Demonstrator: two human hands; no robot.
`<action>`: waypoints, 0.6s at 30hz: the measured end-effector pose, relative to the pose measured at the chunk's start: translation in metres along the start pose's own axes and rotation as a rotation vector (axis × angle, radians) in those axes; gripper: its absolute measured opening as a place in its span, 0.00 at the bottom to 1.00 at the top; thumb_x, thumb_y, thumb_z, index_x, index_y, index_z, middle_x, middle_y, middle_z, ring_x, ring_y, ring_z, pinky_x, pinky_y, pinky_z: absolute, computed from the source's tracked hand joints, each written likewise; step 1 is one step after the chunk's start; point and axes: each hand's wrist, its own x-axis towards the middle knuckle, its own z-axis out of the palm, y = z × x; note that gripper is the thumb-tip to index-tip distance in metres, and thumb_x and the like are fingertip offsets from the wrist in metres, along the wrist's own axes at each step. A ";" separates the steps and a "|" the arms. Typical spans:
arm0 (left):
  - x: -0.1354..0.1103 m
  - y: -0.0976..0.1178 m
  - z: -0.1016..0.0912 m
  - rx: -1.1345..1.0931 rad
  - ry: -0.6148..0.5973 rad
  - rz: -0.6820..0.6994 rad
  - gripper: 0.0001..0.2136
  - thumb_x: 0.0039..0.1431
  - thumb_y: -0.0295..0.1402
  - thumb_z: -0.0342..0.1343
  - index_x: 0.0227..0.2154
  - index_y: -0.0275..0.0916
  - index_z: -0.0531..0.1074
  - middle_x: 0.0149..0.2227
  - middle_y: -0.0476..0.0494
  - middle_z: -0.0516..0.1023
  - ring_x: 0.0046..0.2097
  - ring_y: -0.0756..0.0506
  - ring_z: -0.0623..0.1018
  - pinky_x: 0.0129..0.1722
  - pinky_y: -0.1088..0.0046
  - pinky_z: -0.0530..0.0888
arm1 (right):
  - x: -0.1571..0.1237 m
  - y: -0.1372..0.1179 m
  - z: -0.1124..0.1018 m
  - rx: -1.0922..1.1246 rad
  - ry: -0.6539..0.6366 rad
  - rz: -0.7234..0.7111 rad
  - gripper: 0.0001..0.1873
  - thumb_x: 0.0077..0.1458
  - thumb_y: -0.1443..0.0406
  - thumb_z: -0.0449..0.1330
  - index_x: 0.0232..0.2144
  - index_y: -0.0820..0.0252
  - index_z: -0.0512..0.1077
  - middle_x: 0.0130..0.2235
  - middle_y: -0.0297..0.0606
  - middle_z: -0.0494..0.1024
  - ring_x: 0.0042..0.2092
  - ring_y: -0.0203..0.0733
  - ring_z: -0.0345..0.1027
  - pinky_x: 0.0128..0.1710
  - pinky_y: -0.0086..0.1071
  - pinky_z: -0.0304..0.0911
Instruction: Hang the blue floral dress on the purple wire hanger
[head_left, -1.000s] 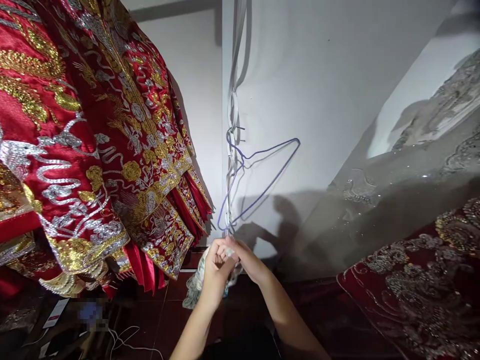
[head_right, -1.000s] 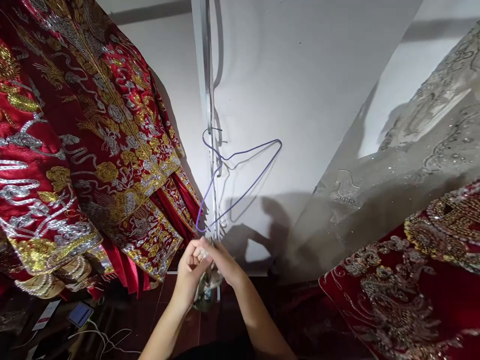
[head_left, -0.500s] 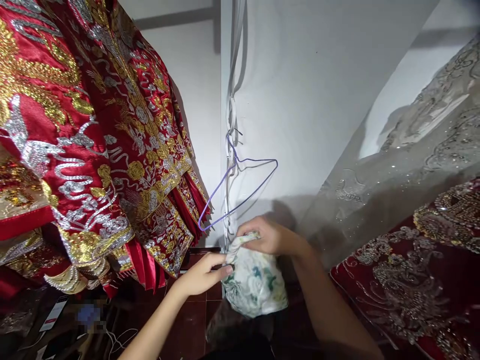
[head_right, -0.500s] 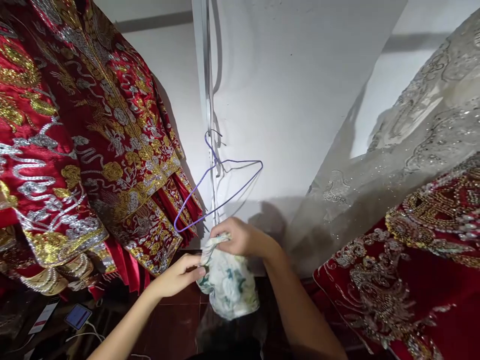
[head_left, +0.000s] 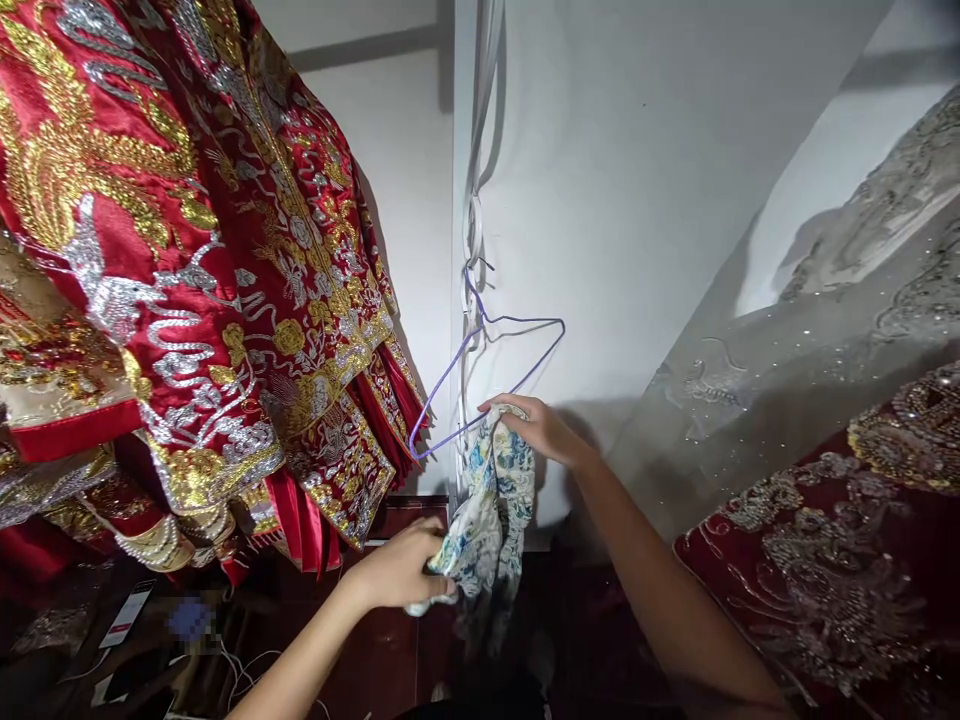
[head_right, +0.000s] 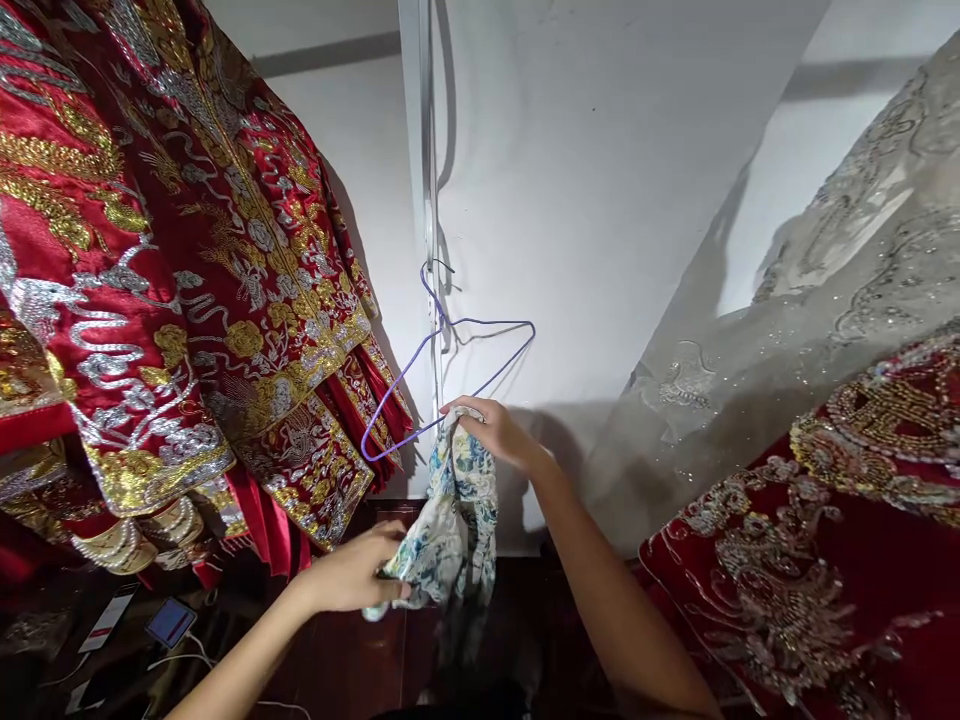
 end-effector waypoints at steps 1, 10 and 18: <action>0.003 0.001 -0.001 -0.040 -0.001 0.042 0.09 0.45 0.36 0.68 0.27 0.39 0.76 0.42 0.44 0.76 0.48 0.38 0.73 0.52 0.68 0.66 | -0.002 0.000 -0.001 -0.013 0.022 -0.006 0.18 0.57 0.56 0.58 0.45 0.59 0.78 0.21 0.29 0.68 0.18 0.31 0.46 0.20 0.29 0.48; 0.010 -0.023 0.023 -1.001 -0.006 -0.232 0.16 0.50 0.33 0.66 0.43 0.41 0.78 0.40 0.44 0.80 0.45 0.43 0.79 0.49 0.68 0.71 | -0.015 0.004 -0.006 -0.153 0.118 -0.041 0.15 0.55 0.58 0.58 0.41 0.58 0.77 0.36 0.37 0.80 0.26 0.38 0.65 0.29 0.32 0.59; -0.001 -0.017 0.009 -0.694 0.040 -0.238 0.19 0.51 0.40 0.67 0.45 0.40 0.77 0.44 0.42 0.81 0.50 0.40 0.77 0.51 0.66 0.71 | -0.021 0.012 -0.002 -0.161 0.152 0.023 0.16 0.54 0.59 0.58 0.44 0.53 0.78 0.30 0.34 0.79 0.21 0.36 0.60 0.24 0.31 0.55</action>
